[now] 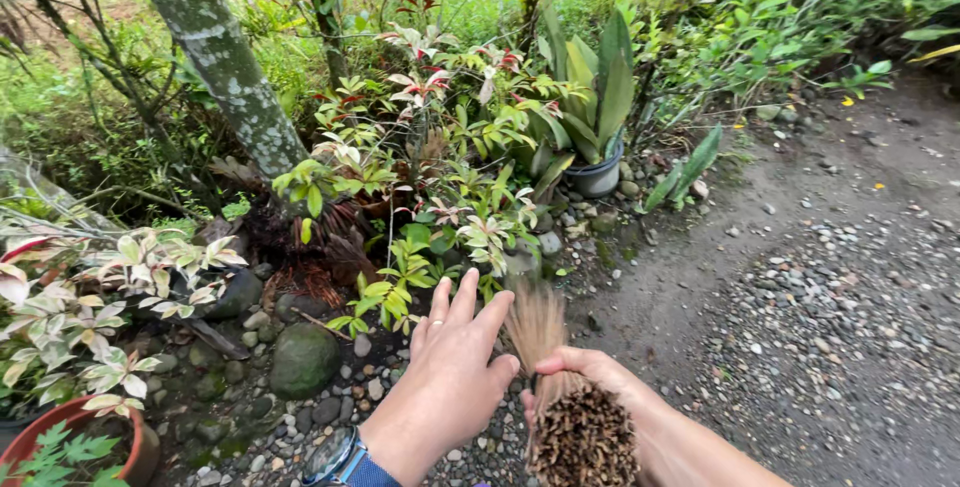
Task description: The person sweeps a garden path using a traditional straw broom, moving debris and leaves along the walkway. The person walks forward while sweeping, passing potted plants and a wooden bench.
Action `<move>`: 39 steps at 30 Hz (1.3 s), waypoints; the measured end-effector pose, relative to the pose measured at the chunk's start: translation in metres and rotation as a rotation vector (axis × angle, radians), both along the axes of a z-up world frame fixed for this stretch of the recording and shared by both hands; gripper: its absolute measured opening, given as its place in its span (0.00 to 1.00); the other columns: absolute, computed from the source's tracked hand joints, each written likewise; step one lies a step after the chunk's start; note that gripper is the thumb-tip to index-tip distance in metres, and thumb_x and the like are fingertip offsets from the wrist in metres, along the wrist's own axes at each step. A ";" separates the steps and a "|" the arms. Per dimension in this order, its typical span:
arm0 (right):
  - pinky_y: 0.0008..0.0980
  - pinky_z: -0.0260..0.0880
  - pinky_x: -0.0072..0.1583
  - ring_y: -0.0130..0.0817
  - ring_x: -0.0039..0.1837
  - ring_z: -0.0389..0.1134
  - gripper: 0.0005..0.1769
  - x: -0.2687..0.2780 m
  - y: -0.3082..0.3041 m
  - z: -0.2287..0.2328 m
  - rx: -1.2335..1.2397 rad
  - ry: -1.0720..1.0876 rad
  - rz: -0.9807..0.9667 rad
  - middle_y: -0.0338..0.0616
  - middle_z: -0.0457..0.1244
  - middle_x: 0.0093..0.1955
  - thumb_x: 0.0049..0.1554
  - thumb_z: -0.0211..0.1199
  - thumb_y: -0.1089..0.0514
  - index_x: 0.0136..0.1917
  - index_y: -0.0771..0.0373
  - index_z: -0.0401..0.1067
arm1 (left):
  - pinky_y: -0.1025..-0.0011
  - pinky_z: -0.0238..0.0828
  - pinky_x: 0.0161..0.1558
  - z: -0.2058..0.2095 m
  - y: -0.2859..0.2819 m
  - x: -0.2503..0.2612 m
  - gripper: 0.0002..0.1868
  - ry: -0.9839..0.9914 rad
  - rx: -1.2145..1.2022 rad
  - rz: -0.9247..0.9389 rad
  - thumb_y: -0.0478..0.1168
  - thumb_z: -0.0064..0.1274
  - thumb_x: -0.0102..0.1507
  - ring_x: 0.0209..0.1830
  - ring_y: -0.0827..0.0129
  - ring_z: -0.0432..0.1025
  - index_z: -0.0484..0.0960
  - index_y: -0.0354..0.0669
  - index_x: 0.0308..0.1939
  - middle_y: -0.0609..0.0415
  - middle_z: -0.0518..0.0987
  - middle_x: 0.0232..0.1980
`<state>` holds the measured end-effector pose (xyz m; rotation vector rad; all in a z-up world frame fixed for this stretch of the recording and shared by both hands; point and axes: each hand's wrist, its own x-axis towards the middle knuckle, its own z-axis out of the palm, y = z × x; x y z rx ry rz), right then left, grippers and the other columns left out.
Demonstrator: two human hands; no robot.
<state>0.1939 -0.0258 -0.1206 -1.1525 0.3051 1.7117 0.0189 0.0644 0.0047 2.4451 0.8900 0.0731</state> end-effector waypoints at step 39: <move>0.42 0.78 0.49 0.47 0.46 0.75 0.15 0.091 -0.130 -0.041 -0.030 -0.153 -0.480 0.61 0.73 0.43 0.54 0.58 0.60 0.54 0.70 0.71 | 0.43 0.41 0.72 -0.015 0.024 0.032 0.38 -0.048 -0.047 -0.310 0.42 0.57 0.61 0.80 0.38 0.37 0.63 0.49 0.75 0.37 0.46 0.81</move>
